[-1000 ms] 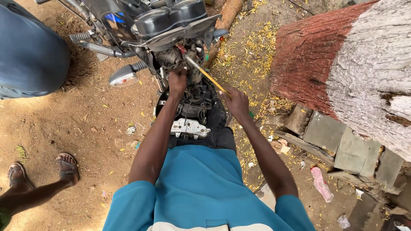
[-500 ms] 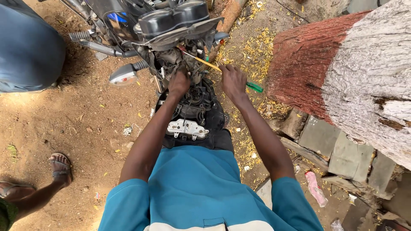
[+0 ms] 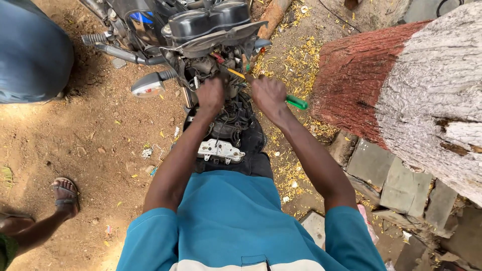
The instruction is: Repairing the internal wiring and headlight assembly of a motorcycle using a screwdriver.
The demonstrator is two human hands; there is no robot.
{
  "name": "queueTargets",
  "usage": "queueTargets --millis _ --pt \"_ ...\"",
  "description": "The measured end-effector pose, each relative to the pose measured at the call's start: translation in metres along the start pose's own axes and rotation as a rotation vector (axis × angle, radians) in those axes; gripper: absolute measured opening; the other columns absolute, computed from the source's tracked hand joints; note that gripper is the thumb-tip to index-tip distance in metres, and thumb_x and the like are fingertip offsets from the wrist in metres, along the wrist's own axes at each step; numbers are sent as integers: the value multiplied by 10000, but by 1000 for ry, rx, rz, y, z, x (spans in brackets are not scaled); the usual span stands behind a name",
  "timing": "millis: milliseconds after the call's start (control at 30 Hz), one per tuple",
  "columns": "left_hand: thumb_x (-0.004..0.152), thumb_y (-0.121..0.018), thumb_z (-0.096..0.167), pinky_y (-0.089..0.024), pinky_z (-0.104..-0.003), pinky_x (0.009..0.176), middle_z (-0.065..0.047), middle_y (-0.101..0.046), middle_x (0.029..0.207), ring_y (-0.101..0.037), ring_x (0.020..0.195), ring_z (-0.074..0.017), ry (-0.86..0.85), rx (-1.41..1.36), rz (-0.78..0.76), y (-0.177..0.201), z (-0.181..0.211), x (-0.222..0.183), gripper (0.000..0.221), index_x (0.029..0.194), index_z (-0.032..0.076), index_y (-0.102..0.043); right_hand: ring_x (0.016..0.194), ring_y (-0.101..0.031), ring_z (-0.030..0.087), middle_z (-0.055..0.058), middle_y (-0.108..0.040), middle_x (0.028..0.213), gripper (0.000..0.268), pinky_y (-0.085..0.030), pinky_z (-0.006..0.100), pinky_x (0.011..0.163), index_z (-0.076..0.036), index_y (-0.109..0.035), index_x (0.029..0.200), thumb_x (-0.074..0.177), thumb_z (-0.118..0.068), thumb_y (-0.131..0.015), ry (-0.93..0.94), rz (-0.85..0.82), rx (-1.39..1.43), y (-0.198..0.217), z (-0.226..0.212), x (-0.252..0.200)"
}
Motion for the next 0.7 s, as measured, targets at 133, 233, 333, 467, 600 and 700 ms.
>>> queueTargets --millis 133,233,333,467,600,700 --pt "1151 -448 126 -427 -318 424 -108 -672 828 -558 553 -140 117 283 -128 5 -23 27 290 1162 59 -729 517 -437 142 87 -513 684 348 -334 367 425 -59 -696 938 1113 -84 -397 6 -249 -92 -41 3 8" --pt "985 -492 66 -401 -297 345 -156 -669 681 -514 412 -157 -6 435 -67 -2 -30 41 431 1415 93 -513 486 -423 149 73 -492 643 314 -308 371 418 -72 -577 834 1083 -147 -402 44 -189 -85 -40 2 12" --pt "1066 -503 118 -397 -284 435 -52 -634 690 -472 510 -87 -70 635 -187 -27 -46 45 212 1119 42 -694 506 -441 155 78 -503 675 306 -327 351 422 -62 -602 861 1065 -192 -414 33 -151 -100 -47 8 12" --pt "1086 -498 185 -416 -332 505 -55 -636 692 -490 526 -117 -31 532 -132 -10 -39 38 237 1157 55 -683 521 -456 160 84 -532 698 258 -331 367 456 -67 -631 958 1067 -170 -421 33 -183 -92 -47 5 6" --pt "1099 -505 212 -506 -402 756 -130 -703 909 -658 789 -208 104 462 -277 4 -28 31 257 1136 72 -717 381 -469 162 124 -563 606 490 -358 363 283 -108 -561 1441 976 -37 -425 -26 -50 -63 -26 6 1" --pt "986 -537 246 -579 -510 790 -234 -654 1163 -662 1062 -379 165 260 -147 12 -32 51 331 1199 18 -648 470 -505 151 92 -611 703 622 -434 358 357 -254 -507 1541 1006 49 -410 -137 -178 150 -68 34 -9"
Point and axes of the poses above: each hand's wrist, its own x-axis towards the middle knuckle, its own y-axis out of the back of the hand, z = x × y, the point moved 8 cm from there along x, towards the middle knuckle
